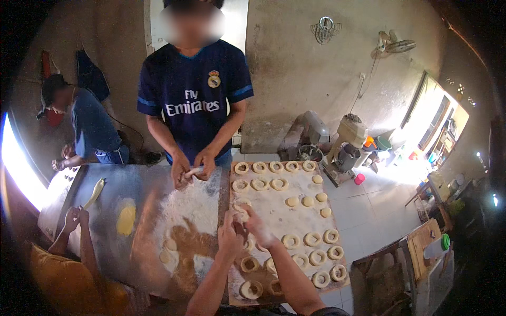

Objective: The person shapes small dough balls into ring shapes by hand and places them on a wooden board. Another person rolls out dough nearby. The shaped dough rings are arranged in rows on the board.

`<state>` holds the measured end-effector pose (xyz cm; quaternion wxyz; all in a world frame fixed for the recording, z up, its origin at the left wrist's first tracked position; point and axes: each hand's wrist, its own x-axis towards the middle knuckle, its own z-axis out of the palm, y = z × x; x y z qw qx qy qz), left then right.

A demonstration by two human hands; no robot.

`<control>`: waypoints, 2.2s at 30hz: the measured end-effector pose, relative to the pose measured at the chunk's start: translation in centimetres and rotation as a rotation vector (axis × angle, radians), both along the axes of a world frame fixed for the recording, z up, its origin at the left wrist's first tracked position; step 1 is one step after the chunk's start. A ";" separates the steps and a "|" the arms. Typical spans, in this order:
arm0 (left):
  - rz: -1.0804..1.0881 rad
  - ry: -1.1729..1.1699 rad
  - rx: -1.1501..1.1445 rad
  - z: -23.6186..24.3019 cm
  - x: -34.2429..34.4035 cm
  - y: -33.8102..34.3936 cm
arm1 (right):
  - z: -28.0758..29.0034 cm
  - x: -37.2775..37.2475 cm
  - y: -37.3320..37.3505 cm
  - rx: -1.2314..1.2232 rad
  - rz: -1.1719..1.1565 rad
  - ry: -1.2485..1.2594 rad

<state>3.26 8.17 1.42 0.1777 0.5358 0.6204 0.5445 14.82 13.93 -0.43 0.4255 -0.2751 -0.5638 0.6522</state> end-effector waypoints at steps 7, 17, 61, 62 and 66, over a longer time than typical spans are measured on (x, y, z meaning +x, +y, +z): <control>-0.025 0.017 -0.034 -0.4 5.8 4.2 | -4.3 4.5 4.9 0.090 -0.033 0.097; 0.218 0.358 -0.749 -4.2 3.9 11.7 | -7.9 7.2 12.2 -0.055 -0.256 -0.816; -0.049 -0.379 -0.352 -3.6 -22.9 -14.7 | -0.2 -19.3 -8.2 0.184 0.437 -0.955; -0.058 -0.300 -0.343 -3.3 -23.4 -14.5 | -0.1 -19.7 -8.6 0.198 0.388 -0.974; -0.021 -0.063 -0.299 -2.8 -22.0 -14.4 | -6.4 -22.3 -9.4 0.824 -0.219 -0.895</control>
